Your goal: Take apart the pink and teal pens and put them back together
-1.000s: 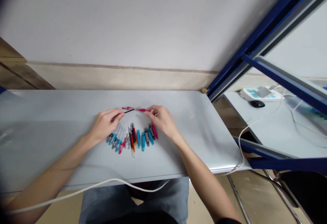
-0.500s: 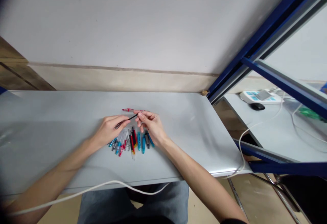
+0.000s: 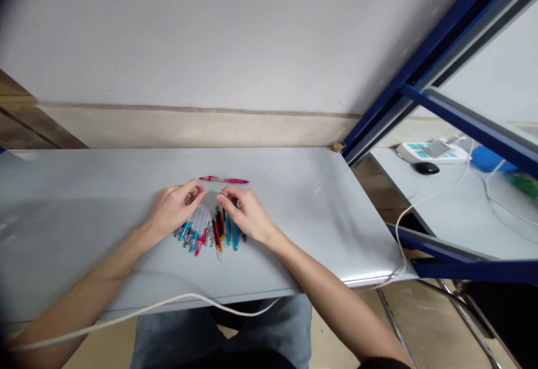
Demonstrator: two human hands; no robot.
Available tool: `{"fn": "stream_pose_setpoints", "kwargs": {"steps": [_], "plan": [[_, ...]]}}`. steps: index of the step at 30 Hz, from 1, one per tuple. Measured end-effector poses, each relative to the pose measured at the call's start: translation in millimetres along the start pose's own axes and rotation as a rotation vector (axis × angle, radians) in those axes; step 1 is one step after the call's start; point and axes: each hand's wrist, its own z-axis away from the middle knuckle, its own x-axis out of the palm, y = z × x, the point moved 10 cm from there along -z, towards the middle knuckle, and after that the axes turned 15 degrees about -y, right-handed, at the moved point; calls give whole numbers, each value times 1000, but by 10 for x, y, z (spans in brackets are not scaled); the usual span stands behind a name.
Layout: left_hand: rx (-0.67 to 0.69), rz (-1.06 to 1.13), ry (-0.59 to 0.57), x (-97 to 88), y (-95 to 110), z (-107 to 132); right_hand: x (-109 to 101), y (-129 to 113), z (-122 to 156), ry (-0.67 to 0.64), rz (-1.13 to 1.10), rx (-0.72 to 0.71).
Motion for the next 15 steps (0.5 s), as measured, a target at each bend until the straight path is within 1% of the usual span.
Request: {"fn": "stream_pose_setpoints", "kwargs": {"steps": [7, 10, 15], "plan": [[-47, -29, 2, -26, -51, 1, -23, 17, 0, 8, 139, 36], [-87, -73, -17, -10, -109, -12, -33, 89, 11, 44, 199, 110], [-196, -199, -18, -45, -250, -25, -52, 123, 30, 89, 419, 218]]}}
